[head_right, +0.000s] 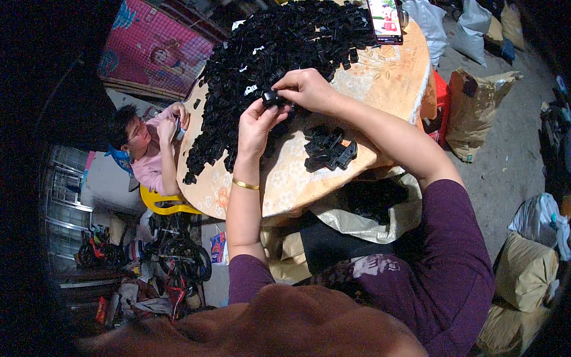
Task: The person assembles plastic components by picking individual pieces from a pile on the table, snapping them together by hand, and placing the assembled parts on the table.
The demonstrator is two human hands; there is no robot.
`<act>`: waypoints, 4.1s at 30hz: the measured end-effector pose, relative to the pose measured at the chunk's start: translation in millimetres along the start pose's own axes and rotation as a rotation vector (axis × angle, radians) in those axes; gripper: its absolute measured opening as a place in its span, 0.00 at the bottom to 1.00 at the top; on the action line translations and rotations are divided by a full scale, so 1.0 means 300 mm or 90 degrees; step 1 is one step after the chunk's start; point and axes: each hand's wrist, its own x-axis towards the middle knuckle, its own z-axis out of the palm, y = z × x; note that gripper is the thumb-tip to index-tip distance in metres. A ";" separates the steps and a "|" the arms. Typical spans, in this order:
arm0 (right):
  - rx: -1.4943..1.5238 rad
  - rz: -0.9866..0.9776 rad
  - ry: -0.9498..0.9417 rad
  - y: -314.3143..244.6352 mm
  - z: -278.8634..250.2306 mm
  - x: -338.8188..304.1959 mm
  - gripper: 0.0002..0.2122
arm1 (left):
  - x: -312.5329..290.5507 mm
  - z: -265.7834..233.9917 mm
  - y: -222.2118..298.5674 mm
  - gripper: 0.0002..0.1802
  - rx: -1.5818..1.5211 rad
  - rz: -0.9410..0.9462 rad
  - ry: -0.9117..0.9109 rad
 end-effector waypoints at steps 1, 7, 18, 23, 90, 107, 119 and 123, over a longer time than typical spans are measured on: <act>-0.041 -0.060 -0.010 0.001 -0.001 0.000 0.06 | -0.002 -0.005 0.000 0.16 0.001 0.000 0.000; -0.077 -0.015 -0.032 0.009 0.003 -0.009 0.07 | 0.001 -0.016 -0.006 0.13 0.318 0.086 0.074; -0.167 -0.193 0.012 -0.020 0.021 0.000 0.09 | 0.013 0.001 -0.045 0.22 -0.161 0.073 0.130; 0.244 0.203 -0.182 -0.025 0.000 0.001 0.17 | -0.001 -0.014 -0.016 0.19 -0.182 0.096 0.078; -0.245 -0.126 -0.039 -0.053 0.043 -0.045 0.13 | 0.014 0.022 -0.065 0.17 -0.069 0.061 0.174; -0.302 -0.005 -0.359 0.045 -0.096 -0.016 0.13 | -0.055 0.071 -0.008 0.14 0.527 0.283 -0.289; -0.163 0.053 -0.277 0.072 -0.082 0.006 0.14 | 0.187 -0.015 -0.041 0.21 1.029 0.149 0.195; -0.122 0.043 -0.210 0.077 -0.068 0.009 0.12 | 0.244 -0.027 -0.079 0.17 1.062 0.141 0.165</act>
